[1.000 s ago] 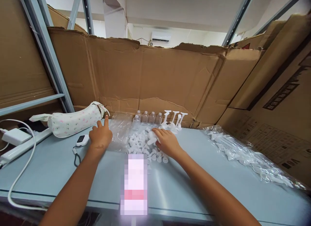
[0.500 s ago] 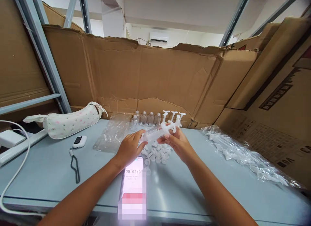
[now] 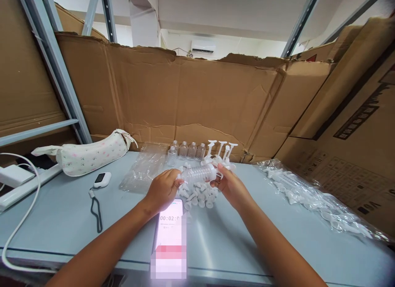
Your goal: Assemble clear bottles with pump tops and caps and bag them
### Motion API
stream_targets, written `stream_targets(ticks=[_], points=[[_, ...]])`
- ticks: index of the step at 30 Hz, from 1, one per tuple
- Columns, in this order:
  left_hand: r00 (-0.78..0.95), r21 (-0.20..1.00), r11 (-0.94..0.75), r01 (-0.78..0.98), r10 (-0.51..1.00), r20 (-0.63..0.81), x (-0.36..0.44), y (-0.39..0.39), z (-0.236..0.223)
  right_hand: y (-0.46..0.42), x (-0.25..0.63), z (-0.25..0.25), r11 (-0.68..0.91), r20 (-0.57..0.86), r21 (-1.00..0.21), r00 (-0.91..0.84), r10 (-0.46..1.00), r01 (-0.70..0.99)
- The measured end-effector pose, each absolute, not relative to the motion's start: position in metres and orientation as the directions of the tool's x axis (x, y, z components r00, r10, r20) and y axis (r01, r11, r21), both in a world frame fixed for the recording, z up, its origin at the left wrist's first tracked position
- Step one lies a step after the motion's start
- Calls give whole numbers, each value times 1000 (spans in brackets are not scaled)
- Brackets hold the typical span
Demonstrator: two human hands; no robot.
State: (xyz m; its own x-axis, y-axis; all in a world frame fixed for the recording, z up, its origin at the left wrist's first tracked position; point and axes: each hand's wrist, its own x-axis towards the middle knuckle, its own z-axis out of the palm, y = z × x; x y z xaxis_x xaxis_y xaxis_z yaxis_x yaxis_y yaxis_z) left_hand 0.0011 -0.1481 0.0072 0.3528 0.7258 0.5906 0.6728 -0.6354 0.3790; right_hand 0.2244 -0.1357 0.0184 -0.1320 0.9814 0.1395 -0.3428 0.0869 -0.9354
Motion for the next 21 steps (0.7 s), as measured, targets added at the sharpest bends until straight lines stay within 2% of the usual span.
stream_targets(ticks=[3,5,7,11,13,14,16,18,21], points=[[319,552,-582,597,804,502,3,-152,12,-137,225,20,132,173,-950,-124,977,-284],[305,624,-549,556,833,461,4,-152,14,-136,228,23,164,188,-962,-95,978,-218],[285,651,-531,543,845,452,3,-151,15,-132,235,28,206,216,-960,-31,976,-192],[230,643,-513,568,849,475,-1,-146,15,-115,261,40,299,282,-916,101,954,-267],[194,636,-493,593,855,481,-4,-145,15,-103,279,43,370,316,-893,226,921,-256],[177,631,-481,609,857,483,-4,-144,15,-96,287,44,410,341,-886,293,893,-216],[158,611,-461,643,861,483,-5,-143,15,-83,301,42,428,388,-904,371,843,-27],[162,579,-452,678,861,482,-4,-144,14,-71,311,38,344,399,-915,349,848,210],[200,520,-463,718,853,483,-2,-144,12,-56,320,28,218,350,-896,311,884,387]])
